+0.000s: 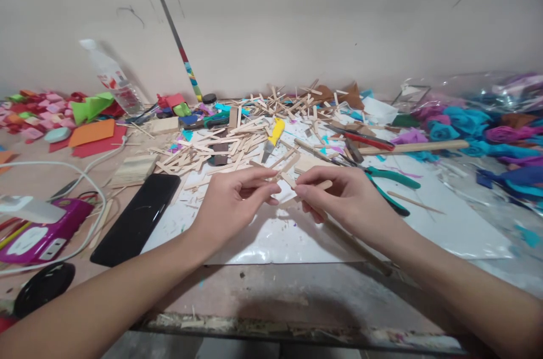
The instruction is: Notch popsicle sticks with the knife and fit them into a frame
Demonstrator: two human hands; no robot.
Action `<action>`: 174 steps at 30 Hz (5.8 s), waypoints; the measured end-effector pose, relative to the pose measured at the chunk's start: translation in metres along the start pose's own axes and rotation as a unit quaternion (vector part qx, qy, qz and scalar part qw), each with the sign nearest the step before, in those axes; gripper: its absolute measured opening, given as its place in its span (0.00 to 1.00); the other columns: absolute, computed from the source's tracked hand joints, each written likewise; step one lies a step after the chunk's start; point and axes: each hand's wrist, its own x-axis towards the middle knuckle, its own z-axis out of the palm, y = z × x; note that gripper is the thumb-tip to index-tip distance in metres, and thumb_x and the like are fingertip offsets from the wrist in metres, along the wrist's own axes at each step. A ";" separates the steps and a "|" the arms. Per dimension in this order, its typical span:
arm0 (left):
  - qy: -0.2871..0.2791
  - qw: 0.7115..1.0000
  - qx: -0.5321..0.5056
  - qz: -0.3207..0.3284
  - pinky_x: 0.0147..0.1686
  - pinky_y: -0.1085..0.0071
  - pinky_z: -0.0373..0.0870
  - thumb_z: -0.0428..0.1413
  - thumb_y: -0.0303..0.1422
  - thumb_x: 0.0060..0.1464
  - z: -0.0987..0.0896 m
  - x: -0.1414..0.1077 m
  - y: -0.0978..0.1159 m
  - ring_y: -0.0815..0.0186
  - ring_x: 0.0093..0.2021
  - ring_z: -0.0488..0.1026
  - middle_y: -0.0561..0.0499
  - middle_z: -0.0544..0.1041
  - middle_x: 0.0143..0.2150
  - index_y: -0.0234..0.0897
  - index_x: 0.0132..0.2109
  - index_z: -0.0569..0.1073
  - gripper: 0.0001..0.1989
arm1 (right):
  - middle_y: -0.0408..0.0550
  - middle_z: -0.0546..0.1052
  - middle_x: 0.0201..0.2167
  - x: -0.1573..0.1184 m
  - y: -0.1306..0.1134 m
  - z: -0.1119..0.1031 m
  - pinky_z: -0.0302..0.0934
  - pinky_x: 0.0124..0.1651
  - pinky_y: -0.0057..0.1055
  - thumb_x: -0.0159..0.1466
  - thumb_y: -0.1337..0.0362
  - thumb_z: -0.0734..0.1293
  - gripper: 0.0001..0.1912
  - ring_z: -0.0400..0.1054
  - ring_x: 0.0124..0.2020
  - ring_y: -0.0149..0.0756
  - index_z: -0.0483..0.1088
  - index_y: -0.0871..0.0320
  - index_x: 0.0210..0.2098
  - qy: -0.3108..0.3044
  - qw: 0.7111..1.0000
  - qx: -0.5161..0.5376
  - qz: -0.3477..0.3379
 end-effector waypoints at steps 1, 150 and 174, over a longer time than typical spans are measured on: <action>-0.001 1.000 0.017 0.009 0.37 0.71 0.83 0.67 0.33 0.58 0.000 -0.001 -0.001 0.60 0.35 0.87 0.49 0.88 0.40 0.38 0.47 0.84 0.10 | 0.46 0.76 0.25 0.000 0.001 0.000 0.61 0.24 0.27 0.68 0.57 0.73 0.10 0.68 0.22 0.33 0.79 0.58 0.35 0.002 1.000 -0.019 -0.013; -0.081 0.987 -0.132 -0.032 0.31 0.75 0.60 0.62 0.33 0.62 -0.007 0.006 -0.005 0.72 0.30 0.61 0.58 0.66 0.30 0.39 0.44 0.73 0.06 | 0.46 0.76 0.27 0.002 0.009 0.001 0.63 0.24 0.22 0.66 0.60 0.76 0.08 0.67 0.22 0.29 0.81 0.60 0.37 0.009 0.997 0.057 -0.051; -0.120 0.985 -0.112 -0.054 0.17 0.81 0.65 0.69 0.31 0.55 -0.001 0.004 -0.002 0.75 0.21 0.68 0.51 0.83 0.33 0.35 0.40 0.85 0.06 | 0.45 0.79 0.32 -0.001 0.010 0.010 0.69 0.26 0.18 0.68 0.67 0.75 0.02 0.71 0.24 0.26 0.81 0.59 0.38 0.076 0.985 0.022 -0.155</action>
